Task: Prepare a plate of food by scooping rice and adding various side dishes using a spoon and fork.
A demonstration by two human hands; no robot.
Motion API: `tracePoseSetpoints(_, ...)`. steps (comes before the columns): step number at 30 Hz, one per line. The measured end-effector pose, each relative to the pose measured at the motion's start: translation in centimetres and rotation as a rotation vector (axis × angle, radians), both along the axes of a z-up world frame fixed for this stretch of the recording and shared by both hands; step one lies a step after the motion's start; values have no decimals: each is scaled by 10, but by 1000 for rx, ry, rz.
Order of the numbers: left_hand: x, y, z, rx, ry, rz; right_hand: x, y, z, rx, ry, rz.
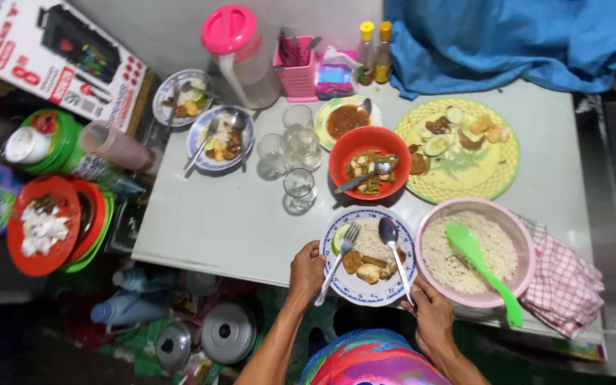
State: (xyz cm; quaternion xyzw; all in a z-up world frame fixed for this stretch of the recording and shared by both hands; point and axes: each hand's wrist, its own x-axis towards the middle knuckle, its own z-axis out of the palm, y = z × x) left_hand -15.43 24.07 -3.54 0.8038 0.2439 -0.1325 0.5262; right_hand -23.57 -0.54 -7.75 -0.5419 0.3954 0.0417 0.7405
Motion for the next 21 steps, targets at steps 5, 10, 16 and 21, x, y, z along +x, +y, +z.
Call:
tracePoseSetpoints(5, -12, 4, -20, -134, -46, 72, 0, -4, 6, 25, 13, 4)
tracePoseSetpoints(10, -27, 11, -38, -276, -149, 135, -3, -7, 11, 35, -20, 19)
tracePoseSetpoints(16, -49, 33, -60, -400, -217, 263, 2, 5, 38, -35, -17, 101)
tracePoseSetpoints(21, -58, 57, -38, -435, -212, 369, 10, 31, 43, 52, -43, 154)
